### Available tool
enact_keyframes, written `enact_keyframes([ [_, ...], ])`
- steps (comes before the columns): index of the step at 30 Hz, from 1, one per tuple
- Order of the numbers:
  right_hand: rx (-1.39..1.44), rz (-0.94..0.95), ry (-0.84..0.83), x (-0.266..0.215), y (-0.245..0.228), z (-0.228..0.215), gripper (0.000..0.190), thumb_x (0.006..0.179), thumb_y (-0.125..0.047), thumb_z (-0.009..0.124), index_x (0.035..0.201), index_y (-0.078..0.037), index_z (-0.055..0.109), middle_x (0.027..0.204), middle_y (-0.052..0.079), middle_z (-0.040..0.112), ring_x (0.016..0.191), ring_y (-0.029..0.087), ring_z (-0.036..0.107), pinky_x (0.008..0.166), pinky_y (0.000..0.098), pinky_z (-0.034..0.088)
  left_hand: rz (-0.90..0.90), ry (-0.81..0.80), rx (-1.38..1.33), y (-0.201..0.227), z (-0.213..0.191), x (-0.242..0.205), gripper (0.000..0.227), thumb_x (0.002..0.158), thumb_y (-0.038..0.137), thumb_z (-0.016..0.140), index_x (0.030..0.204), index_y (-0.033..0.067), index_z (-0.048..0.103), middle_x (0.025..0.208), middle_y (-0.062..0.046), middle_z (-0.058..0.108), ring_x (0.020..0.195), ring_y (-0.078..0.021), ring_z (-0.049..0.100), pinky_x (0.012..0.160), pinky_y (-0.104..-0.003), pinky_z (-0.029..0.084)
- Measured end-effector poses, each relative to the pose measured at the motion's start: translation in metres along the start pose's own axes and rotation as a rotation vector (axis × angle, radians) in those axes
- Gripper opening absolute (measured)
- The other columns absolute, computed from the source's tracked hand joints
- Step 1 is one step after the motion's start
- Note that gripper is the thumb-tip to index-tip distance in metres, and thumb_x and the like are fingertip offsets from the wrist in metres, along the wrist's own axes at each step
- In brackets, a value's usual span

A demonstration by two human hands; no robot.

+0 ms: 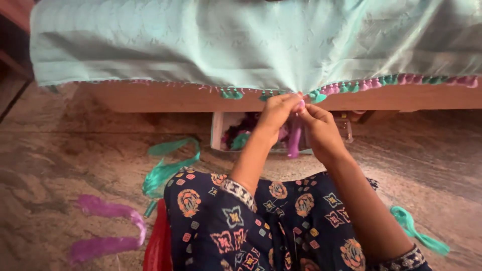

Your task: The recorder is braiding or knotting decorative purple and pink textile fringes onto a light blue fabric edge.

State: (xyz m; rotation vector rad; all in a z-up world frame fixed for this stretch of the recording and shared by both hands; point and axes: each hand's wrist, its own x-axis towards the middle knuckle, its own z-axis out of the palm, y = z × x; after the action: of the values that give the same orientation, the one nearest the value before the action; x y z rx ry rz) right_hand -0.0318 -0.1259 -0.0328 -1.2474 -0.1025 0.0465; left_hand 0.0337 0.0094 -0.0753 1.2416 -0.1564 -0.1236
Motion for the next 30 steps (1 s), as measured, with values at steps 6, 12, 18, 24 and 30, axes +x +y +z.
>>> enact_keyframes([
  [6, -0.187, 0.107, 0.057, -0.011, 0.015, -0.026, 0.025, 0.097, -0.008, 0.059, 0.119, -0.001, 0.069, 0.105, 0.002, 0.073, 0.096, 0.009, 0.065, 0.088, 0.0252, 0.049, 0.114, -0.049, 0.176, 0.0, 0.004, -0.004, 0.021, 0.101, 0.017, 0.063, 0.104, 0.0025, 0.077, 0.091, -0.002, 0.076, 0.081, -0.0102, 0.067, 0.074, -0.027, 0.054],
  [12, -0.404, -0.259, 0.213, 0.002, -0.011, -0.026, 0.024, 0.099, -0.006, 0.063, 0.121, 0.003, 0.07, 0.106, 0.004, 0.072, 0.095, 0.011, 0.065, 0.086, 0.0263, 0.051, 0.38, 0.259, 0.842, -0.01, 0.025, -0.034, 0.022, 0.095, 0.029, 0.067, 0.099, 0.0136, 0.081, 0.103, -0.009, 0.077, 0.099, -0.0294, 0.065, 0.088, -0.043, 0.049],
  [18, -0.172, 0.074, -0.014, 0.031, -0.008, -0.018, 0.024, 0.103, -0.019, 0.065, 0.108, 0.003, 0.073, 0.095, 0.004, 0.073, 0.085, 0.01, 0.064, 0.076, 0.024, 0.052, 0.376, 0.469, 1.042, 0.002, 0.037, -0.05, 0.021, 0.088, 0.035, 0.072, 0.101, 0.0225, 0.081, 0.113, -0.012, 0.07, 0.124, -0.0357, 0.05, 0.101, -0.054, 0.035],
  [24, -0.141, -0.047, 0.009, 0.014, 0.019, -0.015, 0.026, 0.107, -0.02, 0.059, 0.109, 0.003, 0.07, 0.096, 0.003, 0.069, 0.086, 0.01, 0.061, 0.076, 0.0246, 0.048, 0.187, 0.404, 0.347, 0.006, 0.022, -0.036, 0.029, 0.082, 0.026, 0.074, 0.102, 0.0063, 0.07, 0.099, -0.008, 0.071, 0.099, -0.0258, 0.061, 0.087, -0.039, 0.046],
  [30, 0.358, 0.146, -0.318, 0.014, 0.004, -0.038, 0.018, 0.108, -0.016, 0.057, 0.114, -0.001, 0.063, 0.11, 0.006, 0.068, 0.104, 0.016, 0.064, 0.098, 0.0319, 0.048, -0.189, -0.097, -0.43, 0.012, 0.011, -0.007, 0.026, 0.096, 0.019, 0.064, 0.107, -0.0041, 0.07, 0.084, -0.001, 0.069, 0.074, -0.0087, 0.06, 0.066, -0.02, 0.044],
])
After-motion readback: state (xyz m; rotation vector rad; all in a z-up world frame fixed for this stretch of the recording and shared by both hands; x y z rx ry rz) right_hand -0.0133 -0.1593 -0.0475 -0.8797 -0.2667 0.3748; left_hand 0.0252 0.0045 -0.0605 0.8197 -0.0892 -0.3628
